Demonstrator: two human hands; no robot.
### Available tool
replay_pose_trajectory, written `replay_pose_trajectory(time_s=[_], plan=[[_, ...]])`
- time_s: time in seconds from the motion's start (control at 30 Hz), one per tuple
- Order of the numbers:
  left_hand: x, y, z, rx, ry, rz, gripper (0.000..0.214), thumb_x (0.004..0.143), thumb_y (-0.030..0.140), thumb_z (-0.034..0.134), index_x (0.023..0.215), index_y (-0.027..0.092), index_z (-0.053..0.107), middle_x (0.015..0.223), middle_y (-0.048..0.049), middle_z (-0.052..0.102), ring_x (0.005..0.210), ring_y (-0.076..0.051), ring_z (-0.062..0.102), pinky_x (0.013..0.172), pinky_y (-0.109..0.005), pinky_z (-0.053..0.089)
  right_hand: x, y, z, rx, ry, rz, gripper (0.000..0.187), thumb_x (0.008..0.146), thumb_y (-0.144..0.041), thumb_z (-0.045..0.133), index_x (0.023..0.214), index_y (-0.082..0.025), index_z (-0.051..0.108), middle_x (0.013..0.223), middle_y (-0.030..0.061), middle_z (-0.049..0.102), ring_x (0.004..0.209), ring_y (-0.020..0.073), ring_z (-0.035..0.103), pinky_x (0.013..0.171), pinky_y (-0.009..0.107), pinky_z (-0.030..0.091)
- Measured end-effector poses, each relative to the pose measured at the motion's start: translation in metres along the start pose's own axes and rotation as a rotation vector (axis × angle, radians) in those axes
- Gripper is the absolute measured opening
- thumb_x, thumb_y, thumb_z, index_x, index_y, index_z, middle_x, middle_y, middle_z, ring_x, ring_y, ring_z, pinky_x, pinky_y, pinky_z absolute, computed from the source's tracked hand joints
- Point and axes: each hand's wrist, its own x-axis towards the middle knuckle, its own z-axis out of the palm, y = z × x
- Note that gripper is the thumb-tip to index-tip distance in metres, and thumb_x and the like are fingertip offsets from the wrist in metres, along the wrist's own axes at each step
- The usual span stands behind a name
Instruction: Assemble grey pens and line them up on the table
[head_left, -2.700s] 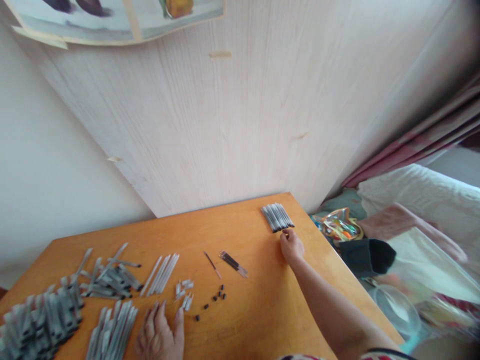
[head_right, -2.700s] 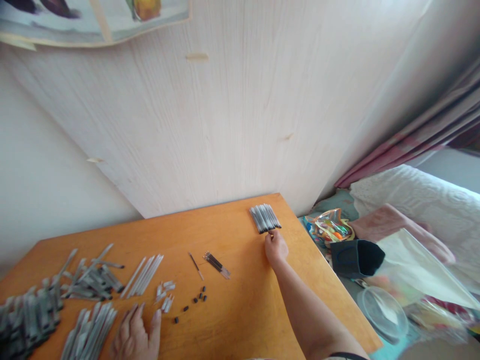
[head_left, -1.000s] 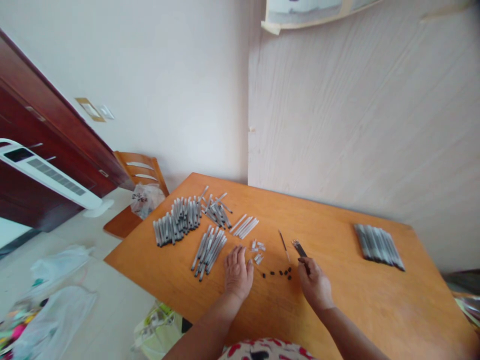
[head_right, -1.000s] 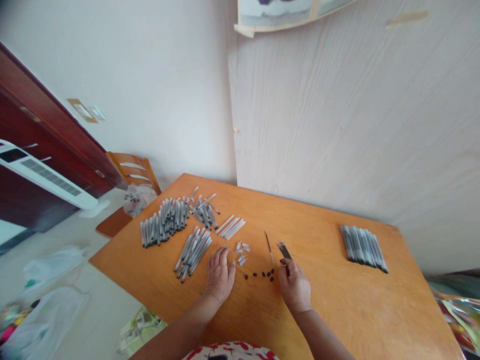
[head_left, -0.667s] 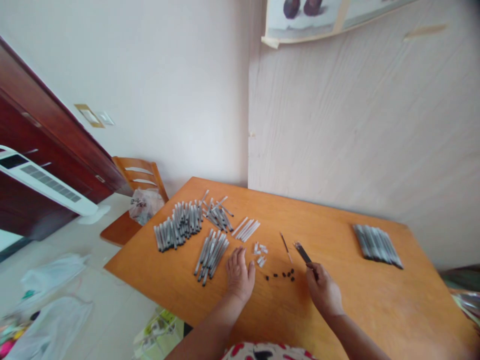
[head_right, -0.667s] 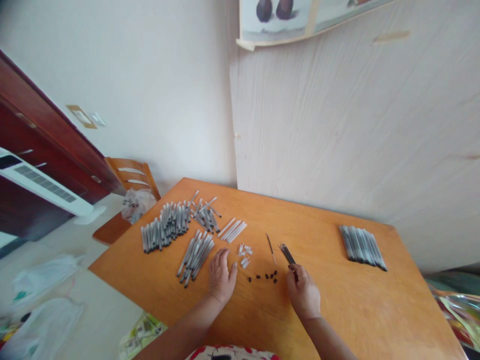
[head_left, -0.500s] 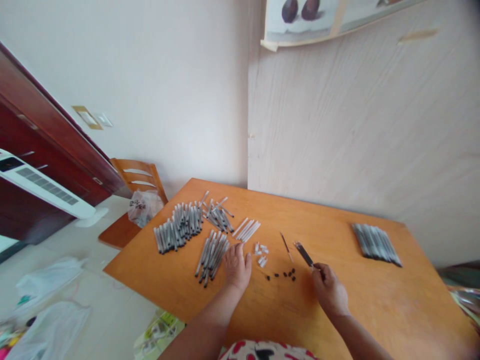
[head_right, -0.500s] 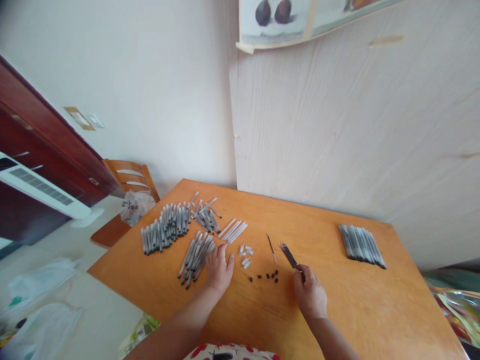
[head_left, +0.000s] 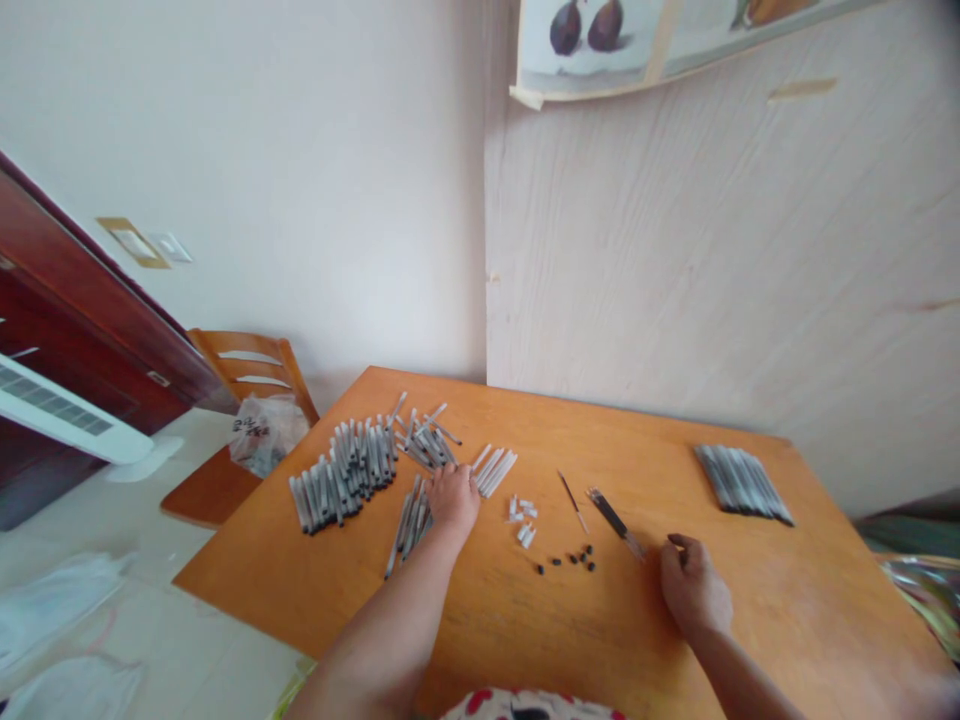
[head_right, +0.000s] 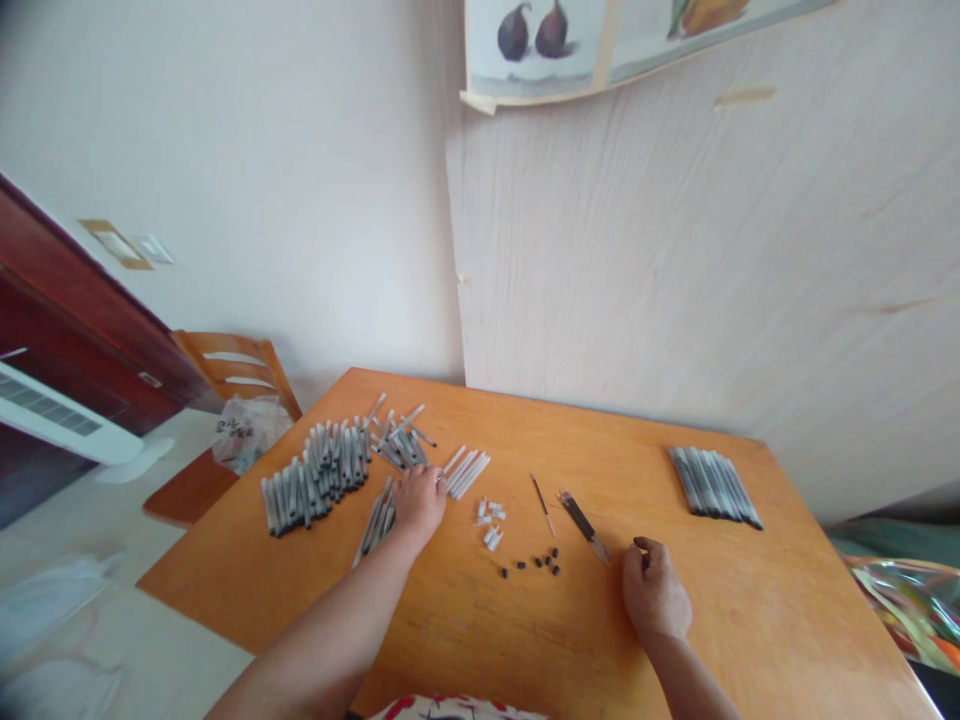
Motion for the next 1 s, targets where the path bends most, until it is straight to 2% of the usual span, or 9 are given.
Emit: replay_pose_trajectory(time_s=[0.2,0.47,0.67,0.83,0.93,1.0], plan=[[0.019,-0.003,0.004,0.046,0.016,0.048,0.023,0.09,0.031,0.05,0.094,0.021,0.069,0.101,-0.0122,0.065,0.105,-0.029,0.054,0.09,-0.044,0.038,-0.001,0.003,0.007,-0.054,0.022,-0.026,0.048,0.096,-0.049,0.03,0.125,-0.023,0.058,0.112,0.0138,0.071,0.089,0.0284,0.067,0.069,0.036,0.044],[0.031,0.0,0.011,0.071,0.008,0.042,0.021,0.088,0.027,0.05,0.09,0.019,0.07,0.103,-0.0139,0.066,0.106,-0.03,0.055,0.09,-0.045,0.038,0.001,0.005,0.011,-0.072,0.037,-0.019,0.049,0.098,-0.05,0.027,0.124,-0.022,0.058,0.11,0.0142,0.071,0.086,0.0277,0.067,0.067,0.035,0.042],[0.035,0.005,0.001,0.032,-0.003,0.007,0.024,0.089,0.029,0.049,0.093,0.018,0.07,0.103,-0.0156,0.068,0.107,-0.032,0.057,0.09,-0.045,0.038,-0.002,0.0,0.008,-0.064,0.063,-0.011,0.048,0.098,-0.049,0.027,0.122,-0.023,0.059,0.107,0.013,0.071,0.08,0.0254,0.066,0.064,0.033,0.04],[0.031,0.011,-0.008,-0.14,-0.014,-0.014,0.026,0.09,0.029,0.047,0.103,0.018,0.067,0.095,-0.0127,0.073,0.096,-0.028,0.065,0.087,-0.041,0.042,-0.005,-0.008,0.004,-0.053,0.098,-0.029,0.045,0.099,-0.045,0.03,0.119,-0.02,0.061,0.102,0.0133,0.072,0.079,0.0236,0.065,0.065,0.032,0.039],[0.021,0.01,-0.004,-0.363,0.009,-0.01,0.032,0.09,0.027,0.047,0.117,0.018,0.062,0.098,-0.0114,0.074,0.094,-0.025,0.067,0.084,-0.035,0.046,-0.007,-0.011,0.003,-0.035,0.102,-0.041,0.042,0.099,-0.043,0.031,0.118,-0.02,0.06,0.104,0.012,0.071,0.081,0.0225,0.065,0.067,0.032,0.038],[0.012,0.009,0.0,-0.523,0.035,0.057,0.031,0.091,0.025,0.043,0.114,0.019,0.064,0.104,-0.011,0.074,0.099,-0.024,0.067,0.086,-0.034,0.048,-0.008,-0.012,0.002,-0.015,0.1,-0.042,0.041,0.098,-0.043,0.032,0.117,-0.02,0.06,0.105,0.0108,0.071,0.083,0.0223,0.065,0.068,0.031,0.038]])
